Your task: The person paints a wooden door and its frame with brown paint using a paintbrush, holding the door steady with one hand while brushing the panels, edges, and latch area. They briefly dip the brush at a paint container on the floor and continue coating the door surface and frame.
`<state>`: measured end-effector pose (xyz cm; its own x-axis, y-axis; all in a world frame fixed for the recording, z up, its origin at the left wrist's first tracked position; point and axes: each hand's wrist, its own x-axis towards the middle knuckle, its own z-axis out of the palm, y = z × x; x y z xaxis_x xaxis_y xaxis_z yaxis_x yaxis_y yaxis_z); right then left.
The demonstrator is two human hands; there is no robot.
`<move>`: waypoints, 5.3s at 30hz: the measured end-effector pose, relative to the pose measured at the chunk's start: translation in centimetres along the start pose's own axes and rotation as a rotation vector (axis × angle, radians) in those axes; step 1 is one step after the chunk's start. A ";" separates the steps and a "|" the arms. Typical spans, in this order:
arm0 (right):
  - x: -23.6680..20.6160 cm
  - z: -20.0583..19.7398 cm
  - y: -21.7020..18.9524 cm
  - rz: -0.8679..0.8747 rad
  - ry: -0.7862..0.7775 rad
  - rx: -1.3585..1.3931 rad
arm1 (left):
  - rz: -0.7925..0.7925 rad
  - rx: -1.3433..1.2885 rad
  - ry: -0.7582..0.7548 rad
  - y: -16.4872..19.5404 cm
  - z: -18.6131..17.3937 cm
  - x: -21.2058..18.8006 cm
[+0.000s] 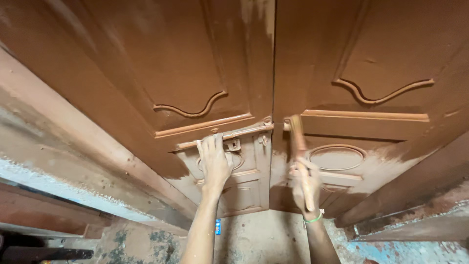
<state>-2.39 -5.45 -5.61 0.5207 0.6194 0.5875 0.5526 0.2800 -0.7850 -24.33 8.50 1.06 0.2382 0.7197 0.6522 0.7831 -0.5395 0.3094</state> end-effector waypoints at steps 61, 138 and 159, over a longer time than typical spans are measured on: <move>-7.8 5.0 -0.7 0.382 -0.482 0.061 | -0.105 -0.355 0.211 0.1 0.3 -4.2; 3.1 4.7 -9.4 -0.444 -0.360 0.027 | -0.896 -1.734 -0.151 -1.0 1.1 -5.0; 2.4 1.4 -9.1 -0.357 -0.387 0.037 | -0.924 -1.750 -0.152 -1.5 1.4 -5.3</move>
<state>-7.12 -5.47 2.67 0.0219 0.7045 0.7094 0.6245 0.5445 -0.5600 -25.95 6.16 -3.85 0.2749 0.9561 -0.1011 -0.6196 0.2566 0.7418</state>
